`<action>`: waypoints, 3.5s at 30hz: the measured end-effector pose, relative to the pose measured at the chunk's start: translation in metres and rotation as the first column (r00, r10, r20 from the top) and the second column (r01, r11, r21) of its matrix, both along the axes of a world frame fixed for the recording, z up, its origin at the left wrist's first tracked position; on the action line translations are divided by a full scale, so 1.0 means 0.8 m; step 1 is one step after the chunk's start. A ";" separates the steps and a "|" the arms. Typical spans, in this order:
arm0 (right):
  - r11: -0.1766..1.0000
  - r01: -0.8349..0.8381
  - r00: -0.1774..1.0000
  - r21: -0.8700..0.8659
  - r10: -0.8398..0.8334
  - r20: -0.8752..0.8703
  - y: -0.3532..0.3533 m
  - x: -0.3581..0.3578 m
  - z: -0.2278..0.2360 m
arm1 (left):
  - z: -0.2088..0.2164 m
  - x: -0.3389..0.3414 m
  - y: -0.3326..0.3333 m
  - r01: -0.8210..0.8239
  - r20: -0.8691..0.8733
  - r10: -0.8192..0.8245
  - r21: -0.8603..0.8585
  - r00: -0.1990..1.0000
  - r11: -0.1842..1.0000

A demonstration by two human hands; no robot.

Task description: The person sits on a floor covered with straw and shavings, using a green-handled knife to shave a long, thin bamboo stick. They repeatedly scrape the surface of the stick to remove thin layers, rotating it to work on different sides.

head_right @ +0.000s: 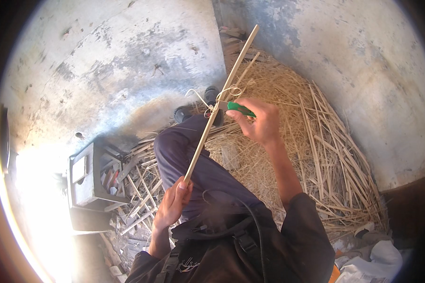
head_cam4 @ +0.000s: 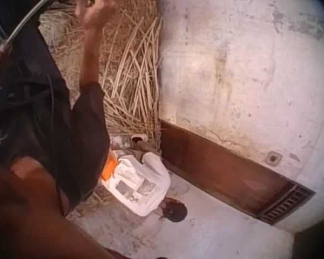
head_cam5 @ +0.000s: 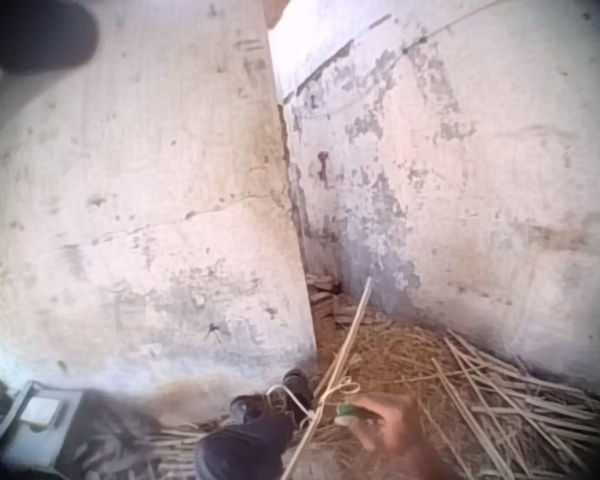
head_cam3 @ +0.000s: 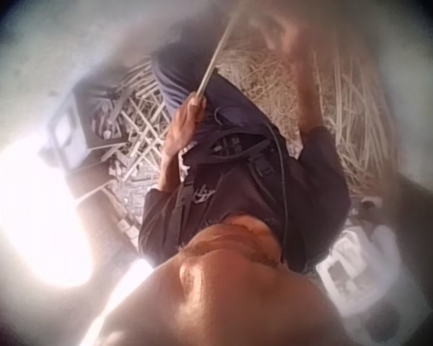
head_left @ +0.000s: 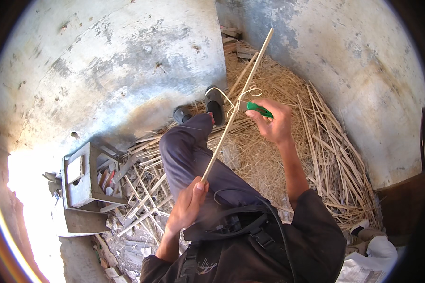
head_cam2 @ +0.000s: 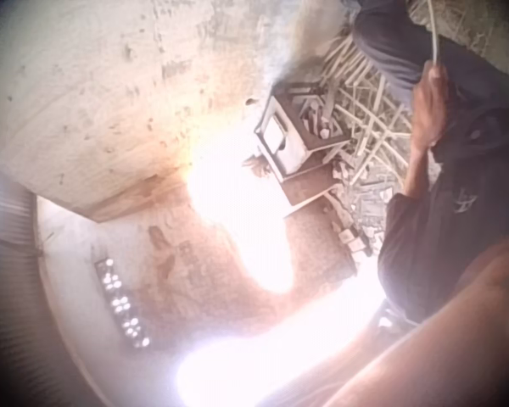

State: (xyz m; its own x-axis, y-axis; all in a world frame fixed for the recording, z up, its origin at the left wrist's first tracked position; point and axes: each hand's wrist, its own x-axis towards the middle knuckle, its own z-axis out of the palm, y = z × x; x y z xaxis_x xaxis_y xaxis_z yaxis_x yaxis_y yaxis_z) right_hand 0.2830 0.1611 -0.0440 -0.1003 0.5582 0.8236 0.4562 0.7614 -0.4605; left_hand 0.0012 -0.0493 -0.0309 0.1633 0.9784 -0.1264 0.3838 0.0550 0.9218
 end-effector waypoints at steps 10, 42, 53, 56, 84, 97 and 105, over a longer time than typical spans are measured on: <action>0.998 0.056 0.998 0.033 -0.056 -0.019 0.011 0.011 0.002 | 0.003 -0.005 0.006 -0.017 -0.073 0.021 0.052 0.997 0.999; 0.490 0.489 0.844 -0.721 -0.059 0.533 0.135 0.183 -0.069 | -0.009 -0.031 -0.022 -0.107 -0.248 0.097 -0.029 0.964 0.994; 0.821 -0.119 0.978 -0.558 0.193 0.076 -0.004 0.040 -0.056 | -0.005 -0.010 0.016 -0.192 -0.252 0.232 0.174 0.939 0.966; 0.880 -0.232 0.969 -0.414 0.244 -0.023 -0.034 0.005 -0.036 | 0.000 0.000 0.017 -0.161 -0.255 0.207 0.192 0.945 0.968; 0.987 -0.155 0.984 -0.043 0.150 -0.100 -0.025 -0.005 -0.020 | 0.016 0.019 0.000 -0.135 -0.144 0.163 0.190 0.976 0.973; 0.995 -0.096 0.993 0.016 0.097 -0.071 -0.011 0.001 -0.016 | 0.012 0.020 -0.001 -0.126 -0.184 0.152 0.146 0.971 0.981; 0.998 -0.064 0.996 -0.019 0.063 -0.059 0.003 0.013 -0.019 | 0.000 0.012 -0.005 -0.122 -0.161 0.148 0.160 0.976 0.979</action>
State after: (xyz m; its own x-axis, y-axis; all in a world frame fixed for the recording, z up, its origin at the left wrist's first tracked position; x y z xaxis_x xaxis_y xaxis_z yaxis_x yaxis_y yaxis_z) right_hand 0.2934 0.1637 -0.0593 -0.0885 0.5691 0.8175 0.3791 0.7782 -0.5007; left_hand 0.0111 -0.0530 -0.0308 0.0166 0.9998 0.0072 0.5348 -0.0150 0.8449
